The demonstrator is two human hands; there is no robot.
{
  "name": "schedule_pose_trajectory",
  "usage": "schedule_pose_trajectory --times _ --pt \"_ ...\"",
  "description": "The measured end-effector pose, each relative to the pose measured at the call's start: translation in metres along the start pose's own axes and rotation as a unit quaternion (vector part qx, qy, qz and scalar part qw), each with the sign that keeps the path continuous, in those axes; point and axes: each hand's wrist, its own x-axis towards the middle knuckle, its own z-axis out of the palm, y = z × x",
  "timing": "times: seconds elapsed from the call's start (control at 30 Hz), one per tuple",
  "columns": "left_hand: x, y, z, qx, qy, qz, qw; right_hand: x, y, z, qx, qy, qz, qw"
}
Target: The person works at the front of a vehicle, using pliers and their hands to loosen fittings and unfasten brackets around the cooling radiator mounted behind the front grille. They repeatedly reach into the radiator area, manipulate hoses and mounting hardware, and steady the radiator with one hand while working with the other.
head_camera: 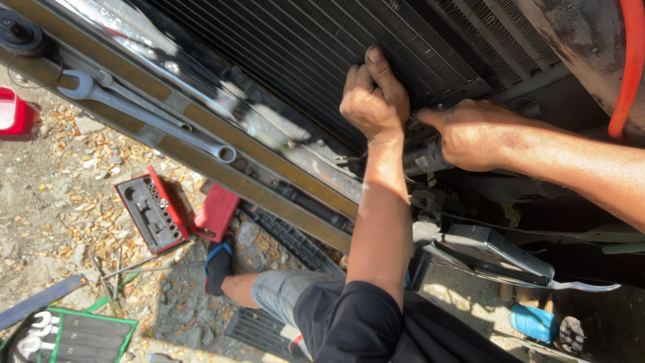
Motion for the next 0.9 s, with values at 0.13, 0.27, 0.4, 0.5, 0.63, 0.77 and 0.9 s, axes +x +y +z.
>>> schedule_pose_trajectory --times 0.13,0.27,0.4,0.5,0.63,0.77,0.9 --pt "-0.001 -0.005 0.005 -0.014 0.021 0.010 1.000 0.015 0.012 0.006 0.048 0.076 -0.077 0.993" --pt "-0.003 -0.010 0.006 -0.025 0.015 0.021 0.999 0.028 0.016 0.015 0.010 0.077 -0.089 0.993" --pt "0.000 -0.003 -0.003 -0.042 -0.013 0.026 0.999 0.019 0.015 0.012 0.043 0.083 -0.072 0.993" --pt "0.007 0.004 -0.014 -0.054 -0.041 0.086 0.994 0.008 0.010 0.008 -0.044 0.123 -0.096 0.987" --pt "0.004 0.008 -0.018 -0.036 -0.104 0.062 0.992 0.011 0.010 0.011 -0.045 0.081 -0.071 0.993" --pt "0.000 0.005 -0.014 -0.033 -0.088 0.033 0.995 0.017 0.023 0.026 0.039 0.135 -0.119 0.983" --pt "0.012 0.001 -0.001 -0.054 -0.056 0.051 0.996 0.023 0.030 0.026 0.007 0.171 -0.120 0.978"
